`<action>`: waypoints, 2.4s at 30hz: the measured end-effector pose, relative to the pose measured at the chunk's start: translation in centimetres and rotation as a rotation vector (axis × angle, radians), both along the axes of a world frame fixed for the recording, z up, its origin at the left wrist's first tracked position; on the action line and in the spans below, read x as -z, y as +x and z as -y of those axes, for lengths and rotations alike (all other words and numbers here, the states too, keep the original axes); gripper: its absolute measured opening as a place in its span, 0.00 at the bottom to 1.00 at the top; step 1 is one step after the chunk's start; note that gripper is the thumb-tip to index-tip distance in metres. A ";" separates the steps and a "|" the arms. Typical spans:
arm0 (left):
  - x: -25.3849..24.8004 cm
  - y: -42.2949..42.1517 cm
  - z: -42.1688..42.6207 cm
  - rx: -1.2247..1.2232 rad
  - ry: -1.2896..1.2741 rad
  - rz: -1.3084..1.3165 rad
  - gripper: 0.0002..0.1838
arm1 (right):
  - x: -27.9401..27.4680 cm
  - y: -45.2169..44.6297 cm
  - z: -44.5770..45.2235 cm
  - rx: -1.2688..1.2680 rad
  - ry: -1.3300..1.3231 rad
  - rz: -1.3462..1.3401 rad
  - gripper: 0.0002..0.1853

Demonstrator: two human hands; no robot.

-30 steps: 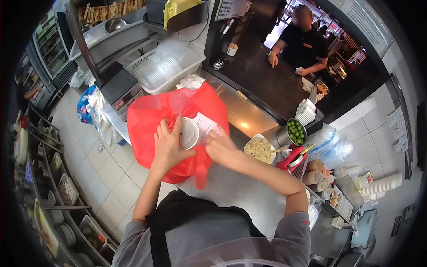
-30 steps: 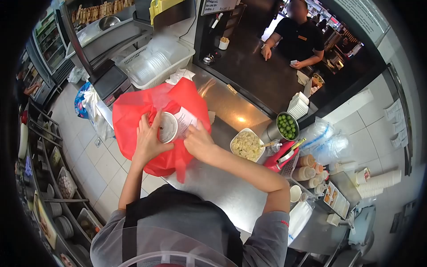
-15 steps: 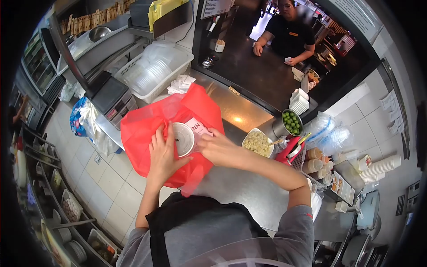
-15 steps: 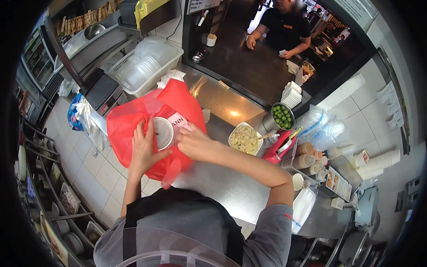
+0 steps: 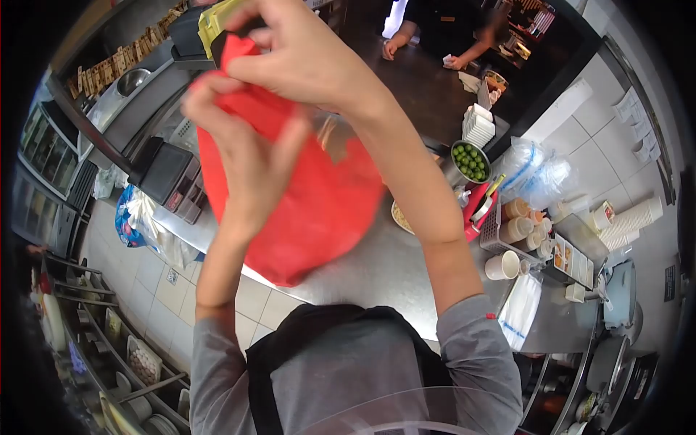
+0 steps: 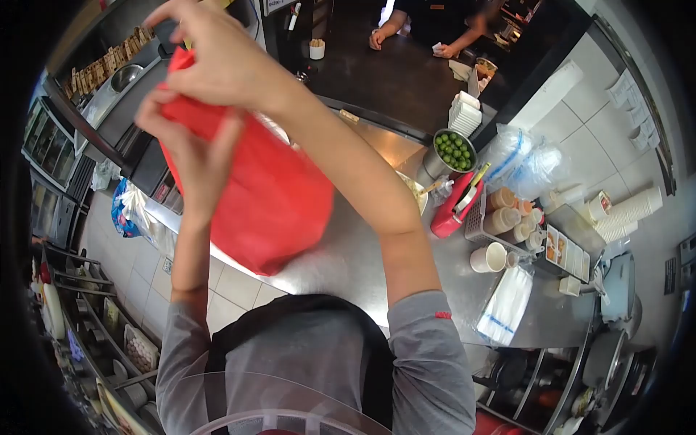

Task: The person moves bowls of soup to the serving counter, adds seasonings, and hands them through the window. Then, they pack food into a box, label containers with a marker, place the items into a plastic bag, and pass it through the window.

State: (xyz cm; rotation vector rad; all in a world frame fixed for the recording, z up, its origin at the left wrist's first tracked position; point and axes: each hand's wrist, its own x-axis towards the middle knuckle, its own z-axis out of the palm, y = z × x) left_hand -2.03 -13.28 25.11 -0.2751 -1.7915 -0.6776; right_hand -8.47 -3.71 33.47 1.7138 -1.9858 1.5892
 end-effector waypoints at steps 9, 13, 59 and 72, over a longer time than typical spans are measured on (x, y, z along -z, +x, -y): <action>-3.1 0.0 0.9 0.742 0.320 0.210 0.21 | 13.9 0.0 -0.5 -0.021 0.133 0.367 0.59; -3.1 -1.2 2.5 0.888 0.187 0.464 0.25 | 14.6 1.3 2.4 -0.032 -0.031 0.790 0.32; 19.2 -10.9 -1.5 1.003 0.349 0.771 0.06 | 8.2 -24.9 -19.8 1.594 -0.387 -0.784 0.48; 17.4 12.7 -20.1 1.738 -0.161 0.753 0.09 | 40.3 46.7 -19.6 2.106 -0.062 0.608 0.12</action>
